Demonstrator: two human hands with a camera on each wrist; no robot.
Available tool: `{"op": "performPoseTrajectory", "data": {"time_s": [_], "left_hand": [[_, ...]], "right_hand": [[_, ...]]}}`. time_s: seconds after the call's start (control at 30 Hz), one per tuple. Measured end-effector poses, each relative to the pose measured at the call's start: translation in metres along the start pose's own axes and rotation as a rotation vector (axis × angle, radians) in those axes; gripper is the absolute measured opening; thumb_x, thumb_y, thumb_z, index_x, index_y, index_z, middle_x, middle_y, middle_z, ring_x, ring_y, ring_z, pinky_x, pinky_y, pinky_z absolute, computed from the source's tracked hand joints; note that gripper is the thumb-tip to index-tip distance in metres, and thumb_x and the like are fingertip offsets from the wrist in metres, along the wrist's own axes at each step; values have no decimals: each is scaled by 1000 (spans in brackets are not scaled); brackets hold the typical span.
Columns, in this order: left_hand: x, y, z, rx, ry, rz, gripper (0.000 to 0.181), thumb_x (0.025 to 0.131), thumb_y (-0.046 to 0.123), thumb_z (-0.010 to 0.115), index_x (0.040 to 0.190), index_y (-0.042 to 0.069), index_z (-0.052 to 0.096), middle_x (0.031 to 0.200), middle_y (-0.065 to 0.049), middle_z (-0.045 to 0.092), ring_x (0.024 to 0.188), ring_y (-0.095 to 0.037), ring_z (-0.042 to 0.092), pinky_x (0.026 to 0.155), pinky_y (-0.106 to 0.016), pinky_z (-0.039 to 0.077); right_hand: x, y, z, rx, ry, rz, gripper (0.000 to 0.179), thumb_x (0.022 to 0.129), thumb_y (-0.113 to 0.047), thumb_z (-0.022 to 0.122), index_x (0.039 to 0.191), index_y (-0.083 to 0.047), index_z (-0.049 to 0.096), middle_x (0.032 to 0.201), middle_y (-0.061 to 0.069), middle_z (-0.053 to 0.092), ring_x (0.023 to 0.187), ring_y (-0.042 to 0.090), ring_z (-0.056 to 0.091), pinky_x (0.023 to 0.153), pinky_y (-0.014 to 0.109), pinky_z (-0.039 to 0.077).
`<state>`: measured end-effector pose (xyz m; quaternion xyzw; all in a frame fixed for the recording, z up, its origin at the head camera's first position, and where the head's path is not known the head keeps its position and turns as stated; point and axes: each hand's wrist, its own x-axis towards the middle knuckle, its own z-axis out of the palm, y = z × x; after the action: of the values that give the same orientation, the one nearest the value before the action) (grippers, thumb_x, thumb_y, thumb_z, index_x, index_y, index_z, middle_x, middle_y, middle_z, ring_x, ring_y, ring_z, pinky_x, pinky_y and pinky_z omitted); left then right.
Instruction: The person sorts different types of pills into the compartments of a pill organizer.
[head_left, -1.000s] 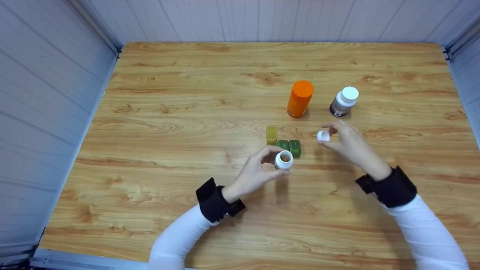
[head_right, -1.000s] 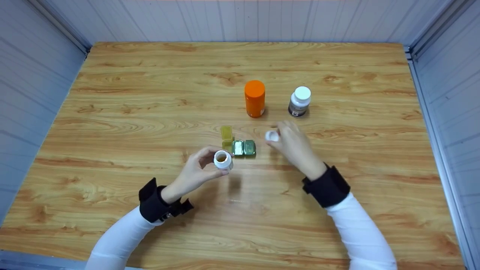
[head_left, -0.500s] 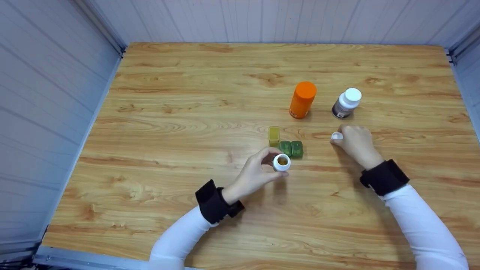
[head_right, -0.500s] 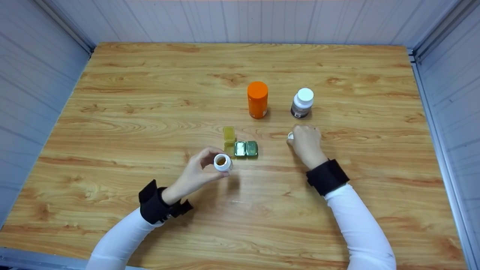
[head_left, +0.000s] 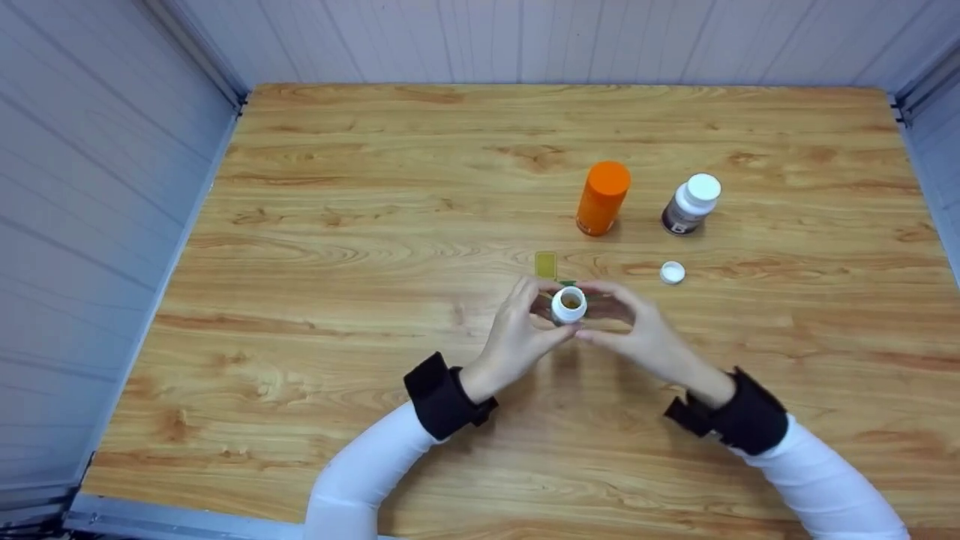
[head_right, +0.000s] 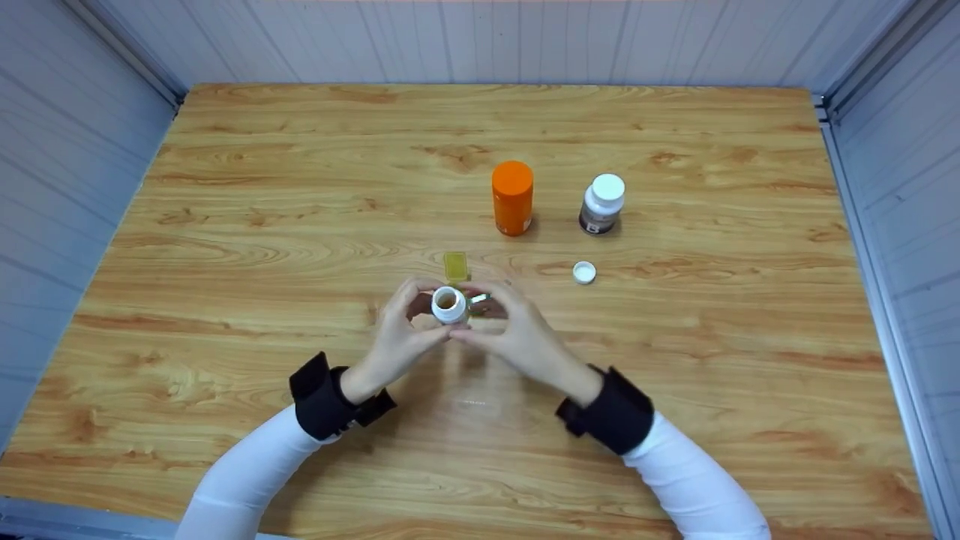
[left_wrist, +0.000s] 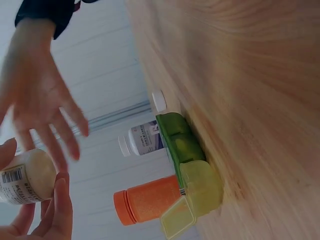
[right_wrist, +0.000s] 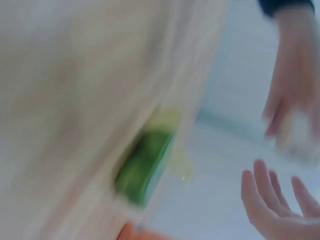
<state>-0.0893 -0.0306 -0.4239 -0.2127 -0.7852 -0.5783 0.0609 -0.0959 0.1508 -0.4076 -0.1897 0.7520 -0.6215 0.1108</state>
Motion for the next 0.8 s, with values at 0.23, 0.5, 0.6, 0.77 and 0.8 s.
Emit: {"op": "performPoseTrajectory", "data": {"time_s": [0.23,0.5,0.6,0.77,0.8], "left_hand": [[2,-2,3,97,-28,59,37,71,9,72,100,-1,51,95,-9,53,79,-16,54,69,-20,46],[4,-17,-12,303,-157,91,51,67,21,76,107,1,52,98,-7,58,88,-18,54,77,-22,45],[8,-25,-22,395,-202,30,52,67,24,76,108,2,53,100,-8,58,92,-20,53,81,-24,43],[19,-41,-33,582,-316,-104,54,66,31,76,105,1,56,103,-10,58,95,-22,50,85,-31,41],[20,-43,-34,622,-340,-120,55,66,33,76,105,0,56,103,-10,58,94,-23,50,85,-32,41]], "right_hand": [[1,5,19,129,108,-8,46,72,5,67,116,5,52,113,14,55,100,18,56,85,28,46],[7,12,12,8,112,52,43,72,-3,70,112,5,55,111,15,58,98,14,55,84,26,46],[12,15,6,-82,126,78,44,72,-5,71,112,5,55,110,15,58,97,14,54,83,23,46],[23,21,-2,-195,110,100,45,74,-7,70,114,4,55,110,17,57,100,21,53,83,28,46],[25,23,-3,-220,100,99,45,74,-7,70,114,4,55,110,17,57,100,23,54,84,31,47]]}}
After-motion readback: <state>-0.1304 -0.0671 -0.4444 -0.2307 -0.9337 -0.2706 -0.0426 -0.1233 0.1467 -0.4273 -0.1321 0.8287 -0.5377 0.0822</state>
